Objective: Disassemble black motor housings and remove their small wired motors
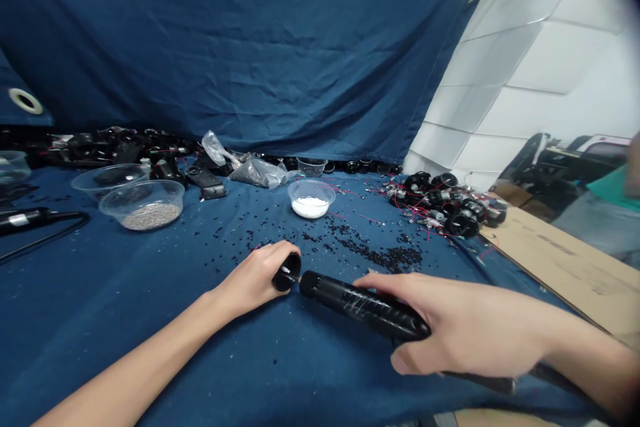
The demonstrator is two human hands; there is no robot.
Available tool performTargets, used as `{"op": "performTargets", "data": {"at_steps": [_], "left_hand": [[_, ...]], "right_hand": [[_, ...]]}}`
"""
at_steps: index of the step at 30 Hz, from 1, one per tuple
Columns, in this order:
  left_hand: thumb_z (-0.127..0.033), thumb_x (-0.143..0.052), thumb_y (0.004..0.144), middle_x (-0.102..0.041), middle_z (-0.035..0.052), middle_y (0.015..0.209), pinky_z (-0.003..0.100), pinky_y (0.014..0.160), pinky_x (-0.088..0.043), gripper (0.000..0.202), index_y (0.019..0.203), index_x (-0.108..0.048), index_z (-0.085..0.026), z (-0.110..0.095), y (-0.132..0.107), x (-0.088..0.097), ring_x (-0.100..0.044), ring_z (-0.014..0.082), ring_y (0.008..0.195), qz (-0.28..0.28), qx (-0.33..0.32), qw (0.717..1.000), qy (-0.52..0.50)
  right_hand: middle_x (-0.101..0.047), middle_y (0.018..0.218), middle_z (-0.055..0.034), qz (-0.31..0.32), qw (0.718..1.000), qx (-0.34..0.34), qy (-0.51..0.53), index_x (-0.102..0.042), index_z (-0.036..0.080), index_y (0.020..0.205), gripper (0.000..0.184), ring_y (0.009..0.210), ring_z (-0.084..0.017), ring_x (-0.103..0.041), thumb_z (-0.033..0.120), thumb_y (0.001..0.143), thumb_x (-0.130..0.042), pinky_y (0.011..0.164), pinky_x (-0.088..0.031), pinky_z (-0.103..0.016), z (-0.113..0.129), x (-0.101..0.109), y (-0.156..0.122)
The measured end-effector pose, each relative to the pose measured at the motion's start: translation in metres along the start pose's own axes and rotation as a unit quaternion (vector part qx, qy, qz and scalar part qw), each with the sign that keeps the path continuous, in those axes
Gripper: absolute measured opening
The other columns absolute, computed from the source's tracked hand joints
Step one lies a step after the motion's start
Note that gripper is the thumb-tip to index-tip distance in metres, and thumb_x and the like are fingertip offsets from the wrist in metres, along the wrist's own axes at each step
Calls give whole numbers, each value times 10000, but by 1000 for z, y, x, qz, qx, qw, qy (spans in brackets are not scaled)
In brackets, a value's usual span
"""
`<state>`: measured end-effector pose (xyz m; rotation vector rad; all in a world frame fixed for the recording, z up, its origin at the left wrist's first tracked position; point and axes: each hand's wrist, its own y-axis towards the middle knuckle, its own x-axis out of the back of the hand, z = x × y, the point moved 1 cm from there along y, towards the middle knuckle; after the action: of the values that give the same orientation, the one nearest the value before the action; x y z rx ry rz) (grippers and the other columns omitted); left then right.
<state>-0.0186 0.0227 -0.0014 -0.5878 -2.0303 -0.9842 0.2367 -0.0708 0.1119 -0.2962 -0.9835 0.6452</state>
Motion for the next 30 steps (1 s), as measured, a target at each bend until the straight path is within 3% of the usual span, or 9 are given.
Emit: {"op": "performTargets", "data": {"at_steps": [7,12,18,21,25,28,30], "left_hand": [[-59,-589,747,-642,45,1022,295,786,-488,361,1071,-521,-202,4,3,0,-638,205,923,-9,21,999,-34],[-68,-592,751,-627,43,1023,309,807,-479,349,1065,-526,-205,14,5,0,-621,205,928,-41,47,998,-23],[-117,-652,740,-602,30,1016,323,796,-469,362,1062,-516,-214,19,5,2,-600,212,913,-64,80,995,2],[-121,-660,741,-603,24,1011,318,798,-464,355,1050,-514,-216,19,5,1,-595,211,918,-67,86,994,-1],[-131,-666,741,-607,20,1012,319,810,-459,354,1050,-517,-220,20,5,0,-594,211,925,-75,88,993,0],[-146,-675,742,-613,18,1033,323,832,-456,359,1057,-522,-224,22,5,1,-597,213,951,-93,97,991,-1],[-152,-684,735,-619,12,1026,317,825,-455,354,1044,-527,-224,25,5,2,-602,209,942,-110,112,988,-3]], "right_hand": [[-594,1308,-49,-22,1000,12,17,-446,264,1437,786,1125,-291,-577,488,737,-723,948,-475,-349,-5,-3,-1],[-479,1448,-33,-22,998,-45,23,-391,299,1470,797,1292,-315,-462,568,774,-672,1099,-363,-398,-27,-12,-7],[-542,1385,-46,-16,999,-13,-35,-433,292,1444,743,1229,-286,-525,342,753,-701,1059,-401,-378,-52,-33,5],[-550,1372,-62,-59,994,14,-85,-517,275,1378,642,1225,-286,-527,307,759,-687,1047,-403,-376,-54,-40,13],[-637,1214,-77,-132,982,79,-113,-636,258,1225,360,1126,-257,-582,398,908,-540,962,-439,-357,-38,-40,31],[-694,1039,-66,-208,963,121,-121,-676,221,1109,269,917,-199,-642,295,949,-472,822,-468,-300,-17,-32,63],[-714,1004,-78,-252,950,118,-140,-686,185,1073,234,896,-208,-654,234,905,-531,793,-459,-294,-4,-26,95]]}}
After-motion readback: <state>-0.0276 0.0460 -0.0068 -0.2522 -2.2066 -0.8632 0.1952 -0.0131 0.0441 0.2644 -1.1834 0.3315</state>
